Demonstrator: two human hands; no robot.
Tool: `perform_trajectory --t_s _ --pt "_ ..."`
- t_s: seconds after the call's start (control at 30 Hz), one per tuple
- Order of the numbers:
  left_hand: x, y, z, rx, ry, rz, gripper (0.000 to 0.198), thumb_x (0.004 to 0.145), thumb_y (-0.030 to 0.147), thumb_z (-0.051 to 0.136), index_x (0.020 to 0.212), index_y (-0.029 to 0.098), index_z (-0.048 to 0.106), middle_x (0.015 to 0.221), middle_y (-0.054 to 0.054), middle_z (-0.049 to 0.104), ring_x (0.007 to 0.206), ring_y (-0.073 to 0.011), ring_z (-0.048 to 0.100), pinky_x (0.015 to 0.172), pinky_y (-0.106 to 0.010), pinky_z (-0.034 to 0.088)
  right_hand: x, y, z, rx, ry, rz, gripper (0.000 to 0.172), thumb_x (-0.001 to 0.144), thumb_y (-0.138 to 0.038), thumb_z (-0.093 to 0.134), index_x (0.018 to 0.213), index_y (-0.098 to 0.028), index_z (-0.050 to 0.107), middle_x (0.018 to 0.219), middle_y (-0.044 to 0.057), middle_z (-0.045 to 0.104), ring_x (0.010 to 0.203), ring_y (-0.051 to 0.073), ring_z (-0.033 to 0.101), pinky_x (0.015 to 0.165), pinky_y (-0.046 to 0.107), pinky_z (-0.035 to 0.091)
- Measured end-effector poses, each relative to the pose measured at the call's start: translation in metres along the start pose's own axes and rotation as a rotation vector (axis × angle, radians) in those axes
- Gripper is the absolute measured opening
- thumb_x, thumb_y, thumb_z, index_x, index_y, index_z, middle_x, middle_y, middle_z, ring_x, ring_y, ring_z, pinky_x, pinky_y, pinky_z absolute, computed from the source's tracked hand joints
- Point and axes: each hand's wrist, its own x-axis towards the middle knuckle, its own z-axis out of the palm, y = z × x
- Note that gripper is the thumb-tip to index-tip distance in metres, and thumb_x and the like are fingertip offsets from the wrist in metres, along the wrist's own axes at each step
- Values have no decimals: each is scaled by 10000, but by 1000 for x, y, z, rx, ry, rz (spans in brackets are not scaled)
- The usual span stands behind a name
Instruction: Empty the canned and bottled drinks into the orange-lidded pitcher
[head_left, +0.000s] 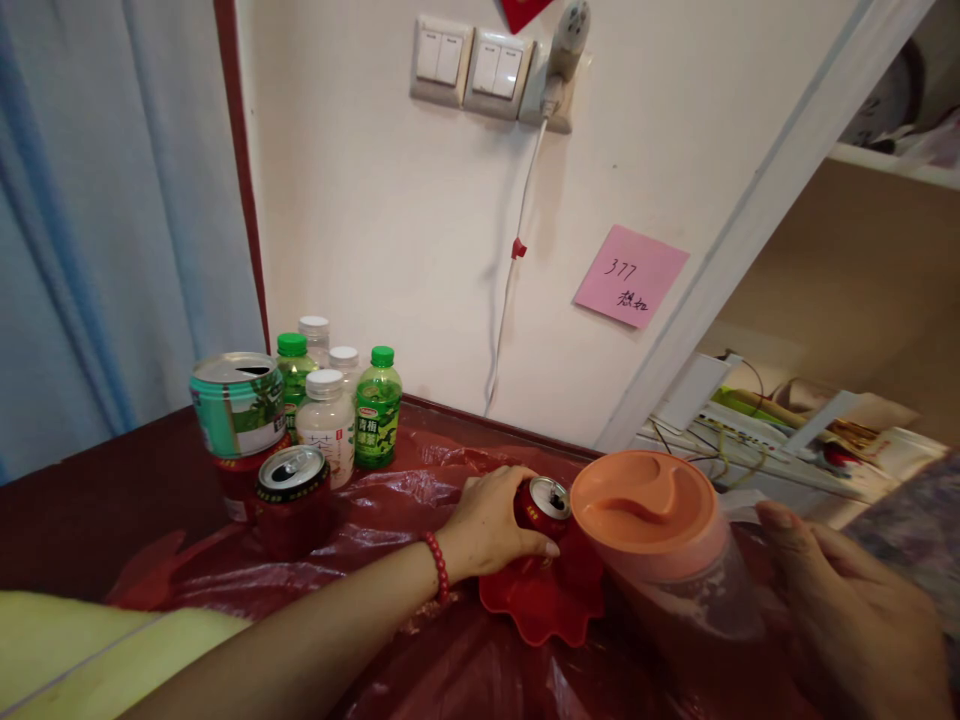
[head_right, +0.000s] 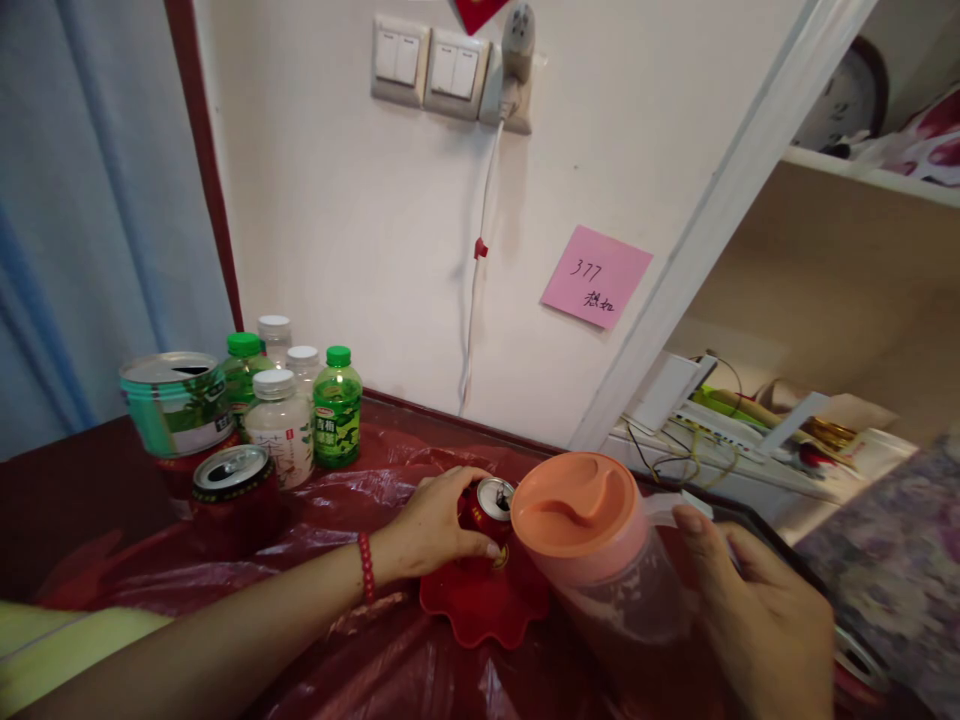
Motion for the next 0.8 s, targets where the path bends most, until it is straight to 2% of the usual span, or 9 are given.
perform_trajectory --t_s 0.13,0.67,0.8 --pt "0 0 -1 4 -8 -6 710 565 406 964 1190 252 665 1223 -55 720 1144 -350 649 984 -484 490 -2 -2 1 52 18 55 452 806 -672 624 787 -221 632 554 -42 487 601 187 469 524 254 375" --pt "0 -1 1 14 2 15 726 559 418 970 1194 241 666 1218 -61 722 1126 -350 652 983 -505 485 -1 -1 0 -7 16 -8 477 801 -695 594 760 -222 638 558 -43 488 616 192 472 537 255 375" --pt "0 -1 0 12 1 7 726 559 415 968 1198 244 669 1214 -57 724 1125 -352 654 972 -499 490 -2 -1 0 0 8 19 497 825 -700 589 831 -210 666 548 -43 472 573 184 452 540 269 372"
